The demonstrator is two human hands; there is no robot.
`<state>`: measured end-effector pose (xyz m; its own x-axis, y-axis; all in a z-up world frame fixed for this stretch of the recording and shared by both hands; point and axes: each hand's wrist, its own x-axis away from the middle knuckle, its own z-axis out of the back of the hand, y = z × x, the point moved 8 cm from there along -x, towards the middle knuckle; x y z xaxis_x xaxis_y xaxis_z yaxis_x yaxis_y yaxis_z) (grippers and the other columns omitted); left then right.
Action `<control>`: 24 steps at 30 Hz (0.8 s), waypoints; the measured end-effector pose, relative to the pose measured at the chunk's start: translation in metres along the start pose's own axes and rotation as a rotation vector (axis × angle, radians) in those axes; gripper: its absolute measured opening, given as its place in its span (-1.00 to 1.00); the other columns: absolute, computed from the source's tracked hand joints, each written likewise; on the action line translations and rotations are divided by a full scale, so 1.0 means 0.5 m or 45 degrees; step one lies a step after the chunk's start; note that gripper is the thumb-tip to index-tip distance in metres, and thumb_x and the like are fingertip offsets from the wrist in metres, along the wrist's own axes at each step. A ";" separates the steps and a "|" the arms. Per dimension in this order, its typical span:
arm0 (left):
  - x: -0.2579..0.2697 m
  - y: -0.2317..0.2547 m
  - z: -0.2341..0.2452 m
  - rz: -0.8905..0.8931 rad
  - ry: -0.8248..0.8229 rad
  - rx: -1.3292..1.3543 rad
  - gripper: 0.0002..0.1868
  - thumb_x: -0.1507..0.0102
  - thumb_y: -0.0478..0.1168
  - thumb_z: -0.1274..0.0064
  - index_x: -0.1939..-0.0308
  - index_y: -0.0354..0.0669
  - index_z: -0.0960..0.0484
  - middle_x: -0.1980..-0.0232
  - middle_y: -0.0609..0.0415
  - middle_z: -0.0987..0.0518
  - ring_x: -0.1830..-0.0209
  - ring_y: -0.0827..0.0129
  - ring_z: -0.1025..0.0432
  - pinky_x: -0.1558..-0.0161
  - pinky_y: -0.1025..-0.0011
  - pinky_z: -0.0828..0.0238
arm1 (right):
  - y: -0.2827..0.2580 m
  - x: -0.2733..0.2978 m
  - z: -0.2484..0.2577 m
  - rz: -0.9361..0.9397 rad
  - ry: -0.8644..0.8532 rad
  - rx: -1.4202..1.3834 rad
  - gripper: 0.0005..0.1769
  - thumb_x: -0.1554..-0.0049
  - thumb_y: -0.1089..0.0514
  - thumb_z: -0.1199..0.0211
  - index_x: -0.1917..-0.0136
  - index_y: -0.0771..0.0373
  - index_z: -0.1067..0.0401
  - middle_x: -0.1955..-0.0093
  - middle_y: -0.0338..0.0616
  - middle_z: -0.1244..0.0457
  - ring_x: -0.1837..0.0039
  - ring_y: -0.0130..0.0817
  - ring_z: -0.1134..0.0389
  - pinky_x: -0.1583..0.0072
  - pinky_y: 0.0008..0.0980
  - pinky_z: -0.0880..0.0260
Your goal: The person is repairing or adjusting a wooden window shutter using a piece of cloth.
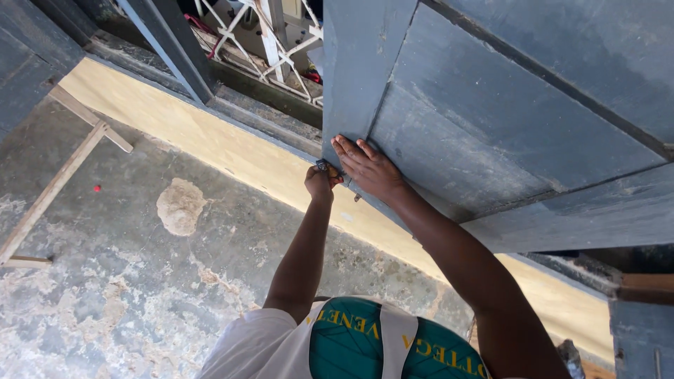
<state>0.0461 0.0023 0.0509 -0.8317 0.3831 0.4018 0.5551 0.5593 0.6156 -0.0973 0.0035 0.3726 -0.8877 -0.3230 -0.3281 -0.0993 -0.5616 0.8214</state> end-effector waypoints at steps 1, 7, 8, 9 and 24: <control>-0.015 -0.006 -0.007 -0.010 -0.002 0.014 -0.95 -0.34 -0.45 0.17 0.21 -0.34 -0.41 0.38 -0.21 -0.56 0.67 0.07 -0.47 0.64 0.18 -0.52 | 0.006 0.000 -0.005 0.009 0.012 0.009 -0.39 -0.31 -0.11 0.12 -0.55 0.07 -0.32 -0.66 -0.30 -0.03 -0.71 -0.35 0.15 -0.62 0.06 0.53; -0.080 -0.085 0.073 0.110 0.166 0.057 -0.93 -0.34 -0.43 0.17 0.18 -0.42 -0.42 0.38 -0.28 -0.54 0.66 0.01 -0.45 0.64 0.16 -0.49 | -0.016 0.002 0.005 0.029 -0.052 -0.077 -0.42 -0.25 -0.08 0.09 -0.47 0.03 -0.39 -0.66 -0.34 -0.04 -0.70 -0.37 0.15 -0.62 0.04 0.50; -0.081 -0.094 0.066 0.064 0.132 -0.002 -0.91 -0.30 -0.48 0.18 0.15 -0.39 -0.43 0.35 -0.23 -0.55 0.60 0.05 -0.47 0.58 0.18 -0.53 | -0.013 0.005 0.006 0.000 -0.029 -0.056 -0.48 -0.31 -0.09 0.09 -0.44 0.02 -0.40 -0.67 -0.35 -0.03 -0.71 -0.37 0.16 -0.64 0.02 0.51; -0.083 -0.103 0.056 0.019 0.097 -0.061 -0.83 -0.26 -0.53 0.20 0.11 -0.35 -0.44 0.32 -0.19 -0.55 0.54 0.08 -0.50 0.52 0.20 -0.57 | -0.008 0.007 0.006 -0.029 -0.007 -0.036 -0.54 -0.37 -0.10 0.09 -0.41 0.01 -0.41 -0.68 -0.36 -0.02 -0.73 -0.38 0.16 -0.67 0.00 0.52; -0.113 -0.125 0.115 0.106 0.427 -0.249 -0.82 -0.42 -0.18 -0.01 0.05 -0.24 -0.53 0.25 -0.14 -0.60 0.45 0.16 -0.48 0.45 0.26 -0.46 | 0.007 -0.001 0.015 -0.036 0.027 0.043 -0.45 -0.31 -0.10 0.10 -0.48 0.00 -0.39 -0.66 -0.32 -0.01 -0.71 -0.34 0.16 -0.64 0.04 0.51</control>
<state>0.0591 -0.0119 -0.0494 -0.7595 0.1420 0.6348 0.6350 0.3733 0.6763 -0.1008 0.0076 0.3791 -0.8748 -0.3233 -0.3608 -0.1397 -0.5448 0.8268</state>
